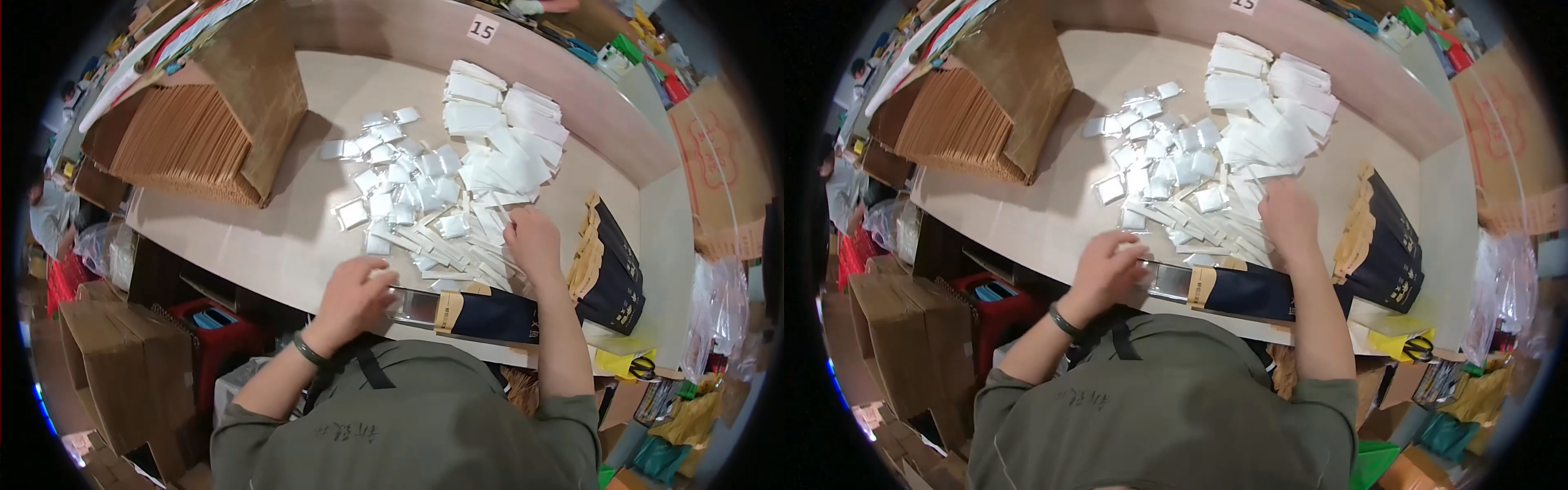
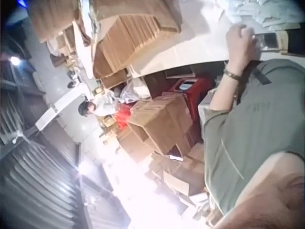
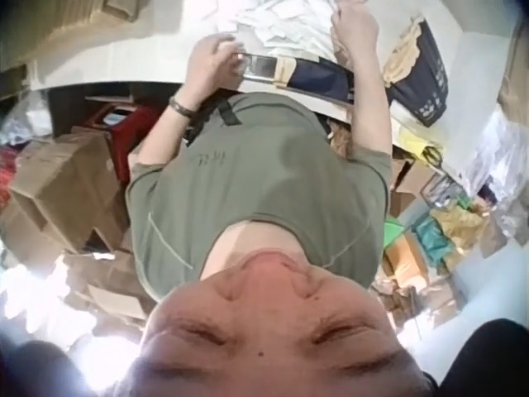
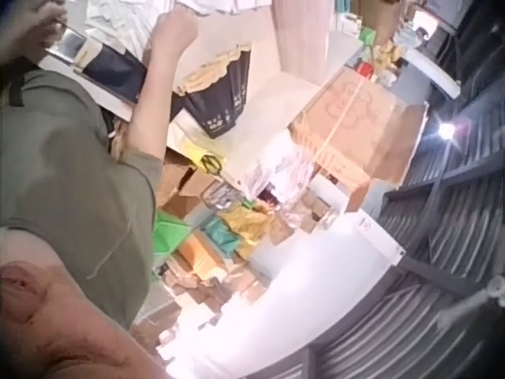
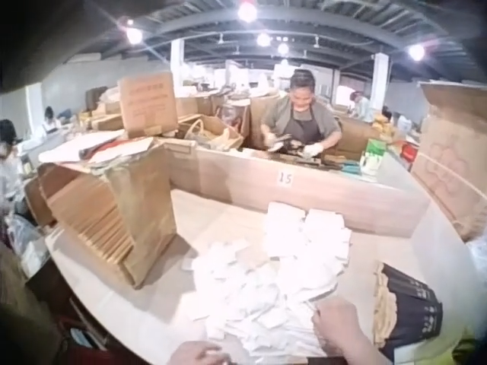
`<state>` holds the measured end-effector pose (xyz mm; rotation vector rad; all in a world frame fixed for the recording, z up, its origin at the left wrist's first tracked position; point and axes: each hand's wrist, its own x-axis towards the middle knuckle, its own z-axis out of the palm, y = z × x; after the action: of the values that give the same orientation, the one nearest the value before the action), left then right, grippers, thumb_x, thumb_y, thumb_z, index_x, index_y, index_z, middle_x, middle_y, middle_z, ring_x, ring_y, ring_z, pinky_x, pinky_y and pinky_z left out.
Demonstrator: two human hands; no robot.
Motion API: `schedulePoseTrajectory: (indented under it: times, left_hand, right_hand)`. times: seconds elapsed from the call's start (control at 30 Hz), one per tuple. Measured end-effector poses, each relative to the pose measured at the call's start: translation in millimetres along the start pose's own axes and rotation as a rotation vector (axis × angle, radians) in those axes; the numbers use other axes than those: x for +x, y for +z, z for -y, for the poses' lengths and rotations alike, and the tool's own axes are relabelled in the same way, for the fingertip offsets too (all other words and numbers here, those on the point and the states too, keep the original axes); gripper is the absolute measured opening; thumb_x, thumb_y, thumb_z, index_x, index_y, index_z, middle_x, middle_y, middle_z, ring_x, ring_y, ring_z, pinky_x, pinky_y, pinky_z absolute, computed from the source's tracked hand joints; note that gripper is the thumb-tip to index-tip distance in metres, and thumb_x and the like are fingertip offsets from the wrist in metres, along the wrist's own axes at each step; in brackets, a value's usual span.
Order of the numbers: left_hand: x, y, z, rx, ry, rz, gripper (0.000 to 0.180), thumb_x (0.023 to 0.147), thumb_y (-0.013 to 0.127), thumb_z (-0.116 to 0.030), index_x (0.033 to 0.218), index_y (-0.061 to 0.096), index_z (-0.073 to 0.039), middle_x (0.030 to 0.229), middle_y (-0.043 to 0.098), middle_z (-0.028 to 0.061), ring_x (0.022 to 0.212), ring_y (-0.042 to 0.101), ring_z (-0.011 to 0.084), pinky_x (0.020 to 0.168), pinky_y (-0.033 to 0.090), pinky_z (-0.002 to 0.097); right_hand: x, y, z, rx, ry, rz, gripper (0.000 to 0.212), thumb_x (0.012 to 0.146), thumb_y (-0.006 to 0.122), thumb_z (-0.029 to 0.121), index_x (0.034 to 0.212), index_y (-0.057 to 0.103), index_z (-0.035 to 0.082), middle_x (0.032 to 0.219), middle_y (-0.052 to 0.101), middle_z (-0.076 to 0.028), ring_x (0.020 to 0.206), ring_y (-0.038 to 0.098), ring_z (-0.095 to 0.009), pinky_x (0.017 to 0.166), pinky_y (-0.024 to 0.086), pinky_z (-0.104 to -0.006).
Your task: Packaging pairs of chopsticks into paper sleeves at a manufacturing workstation.
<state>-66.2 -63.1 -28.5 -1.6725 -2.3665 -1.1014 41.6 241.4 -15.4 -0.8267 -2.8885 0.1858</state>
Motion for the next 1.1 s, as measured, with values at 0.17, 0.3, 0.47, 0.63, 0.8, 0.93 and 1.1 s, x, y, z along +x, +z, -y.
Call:
schedulePoseTrajectory:
  times: [0.17, 0.3, 0.47, 0.63, 0.8, 0.93, 1.1]
  left_hand:
    - [43.1, -93.3, 84.5, 0.279, -0.121, -0.323, 0.026, 0.075, 0.074, -0.008, 0.101, 0.069, -0.010, 0.100, 0.068, 0.0125, 0.092, 0.065, 0.0307, 0.081, 0.052, 0.0418]
    - [69.6, -191.3, 134.8, 0.598, -0.518, -0.434, 0.020, 0.083, 0.064, -0.007, 0.103, 0.068, -0.005, 0.100, 0.067, 0.0196, 0.090, 0.065, 0.0372, 0.077, 0.052, 0.0431]
    - [44.7, -182.8, 193.0, 0.607, -0.666, -0.102, 0.011, 0.081, 0.062, -0.008, 0.086, 0.069, -0.002, 0.083, 0.067, 0.0223, 0.084, 0.065, 0.0413, 0.073, 0.051, 0.0473]
    - [60.4, -178.6, 191.3, 0.621, -0.593, -0.090, 0.015, 0.074, 0.063, -0.004, 0.088, 0.068, 0.000, 0.087, 0.067, 0.0232, 0.088, 0.064, 0.0414, 0.075, 0.052, 0.0475]
    - [63.8, -193.3, 194.1, 0.759, -0.513, -0.289, 0.018, 0.085, 0.058, -0.006, 0.101, 0.063, 0.001, 0.095, 0.064, 0.0246, 0.093, 0.062, 0.0430, 0.077, 0.051, 0.0473]
    - [22.6, -179.8, 161.6, 0.618, -0.477, -0.592, 0.014, 0.094, 0.056, -0.010, 0.103, 0.060, 0.001, 0.086, 0.063, 0.0172, 0.082, 0.064, 0.0321, 0.071, 0.051, 0.0394]
    - [-66.5, -98.1, 110.7, -0.214, -0.677, -0.800, 0.016, 0.103, 0.051, -0.012, 0.108, 0.060, 0.000, 0.081, 0.049, -0.0035, 0.074, 0.043, 0.0050, 0.069, 0.040, 0.0204]
  right_hand:
    - [1.6, -6.3, -5.1, 0.189, 0.002, -0.030, 0.019, 0.081, 0.061, 0.020, 0.083, 0.069, 0.003, 0.080, 0.067, -0.018, 0.080, 0.064, -0.036, 0.072, 0.050, -0.0454]
    - [-1.0, 60.5, -14.3, 0.097, 0.194, 0.093, 0.018, 0.081, 0.059, 0.016, 0.088, 0.071, 0.005, 0.091, 0.068, -0.022, 0.082, 0.066, -0.040, 0.073, 0.052, -0.0501]
    - [-7.5, 37.4, 6.9, 0.022, 0.142, 0.180, 0.019, 0.081, 0.058, 0.017, 0.082, 0.070, 0.002, 0.089, 0.069, -0.023, 0.086, 0.067, -0.039, 0.076, 0.053, -0.0494]
    - [-3.8, 28.9, -21.7, 0.149, 0.033, 0.231, 0.018, 0.072, 0.063, 0.020, 0.080, 0.069, 0.005, 0.084, 0.069, -0.018, 0.079, 0.067, -0.037, 0.075, 0.053, -0.0462]
    - [3.1, -16.6, 0.3, 0.309, -0.063, 0.108, 0.018, 0.074, 0.067, 0.022, 0.075, 0.063, 0.005, 0.068, 0.062, -0.015, 0.066, 0.061, -0.032, 0.062, 0.049, -0.0404]
    - [-0.1, -30.9, 55.4, 0.227, -0.414, -0.278, 0.010, 0.080, 0.064, 0.014, 0.078, 0.061, 0.005, 0.071, 0.060, -0.012, 0.068, 0.060, -0.032, 0.061, 0.048, -0.0411]
    - [-35.6, -22.7, 98.0, 0.415, -0.638, 0.004, 0.010, 0.078, 0.065, 0.011, 0.081, 0.058, 0.005, 0.076, 0.058, -0.010, 0.074, 0.061, -0.031, 0.062, 0.049, -0.0414]
